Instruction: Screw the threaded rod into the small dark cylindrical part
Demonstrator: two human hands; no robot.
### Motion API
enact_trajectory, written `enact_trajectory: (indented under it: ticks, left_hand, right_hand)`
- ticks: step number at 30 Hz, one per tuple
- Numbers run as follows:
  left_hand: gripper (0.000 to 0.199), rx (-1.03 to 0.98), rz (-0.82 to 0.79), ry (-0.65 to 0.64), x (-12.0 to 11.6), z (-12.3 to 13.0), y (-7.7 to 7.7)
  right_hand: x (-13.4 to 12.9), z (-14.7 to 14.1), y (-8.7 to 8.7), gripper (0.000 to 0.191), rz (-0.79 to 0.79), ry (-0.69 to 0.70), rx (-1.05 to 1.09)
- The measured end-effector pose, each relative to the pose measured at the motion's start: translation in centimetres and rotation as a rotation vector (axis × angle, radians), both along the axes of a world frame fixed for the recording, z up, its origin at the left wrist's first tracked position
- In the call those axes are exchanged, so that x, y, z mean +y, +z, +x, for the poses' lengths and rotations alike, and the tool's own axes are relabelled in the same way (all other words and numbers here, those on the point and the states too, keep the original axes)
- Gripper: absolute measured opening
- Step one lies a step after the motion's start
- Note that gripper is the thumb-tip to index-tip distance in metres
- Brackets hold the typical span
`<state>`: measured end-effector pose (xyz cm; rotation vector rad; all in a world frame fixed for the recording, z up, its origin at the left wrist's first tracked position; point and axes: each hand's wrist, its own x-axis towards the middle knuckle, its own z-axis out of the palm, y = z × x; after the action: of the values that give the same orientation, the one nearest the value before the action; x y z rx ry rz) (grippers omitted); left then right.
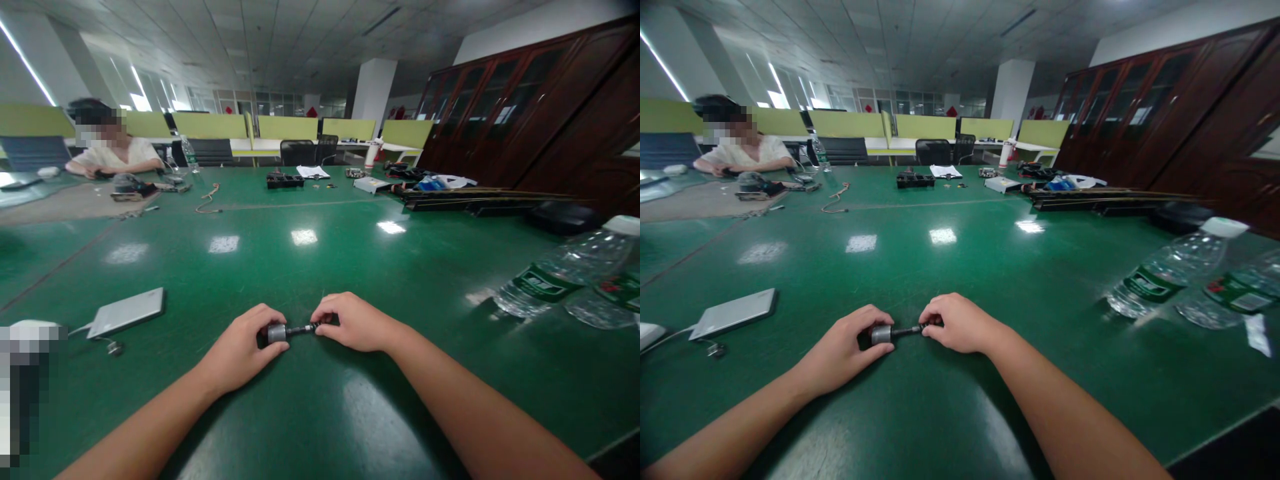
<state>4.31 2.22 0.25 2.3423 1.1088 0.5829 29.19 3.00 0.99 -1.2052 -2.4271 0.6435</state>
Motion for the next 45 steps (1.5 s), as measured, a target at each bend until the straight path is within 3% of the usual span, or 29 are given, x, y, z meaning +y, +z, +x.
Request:
enact_trajectory:
  ticks: [3, 5, 10, 15, 19, 23, 29, 45]
  left_hand:
    - [0.021, -0.007, 0.008, 0.015, 0.1, -0.2, -0.2]
    - [0.024, -0.005, 0.011, 0.046, 0.2, -0.3, -0.4]
    - [0.023, -0.012, 0.0, 0.015, 0.2, -0.1, -0.3]
    - [0.02, -0.026, 0.02, 0.018, 0.1, 0.1, -0.3]
    - [0.018, -0.018, 0.027, 0.036, 0.1, 0.0, -0.4]
    - [0.02, -0.02, 0.027, 0.022, 0.2, 0.0, -0.3]
    - [0.016, -0.029, -0.013, 0.03, 0.1, 0.3, 0.1]
    - [0.017, -0.007, 0.015, 0.021, 0.0, 0.3, 0.2]
  right_hand:
    - [-0.1, -1.3, -0.8, 0.011, 0.094, 0.043, 0.057]
    - [-0.1, -2.1, -1.4, 0.011, 0.141, -0.002, 0.068]
    - [-0.2, -3.3, -2.1, 0.012, 0.117, 0.018, 0.156]
    - [-0.6, -3.6, -2.1, 0.014, 0.031, -0.083, 0.225]
    - [-0.7, -3.4, -2.0, 0.026, 0.008, -0.079, 0.225]
    - [-0.6, -3.5, -2.1, 0.02, 0.048, -0.108, 0.177]
    - [-0.5, -3.6, -2.3, 0.012, 0.136, -0.07, 0.148]
    - [-0.6, -3.5, -2.1, 0.014, 0.144, -0.018, 0.12]
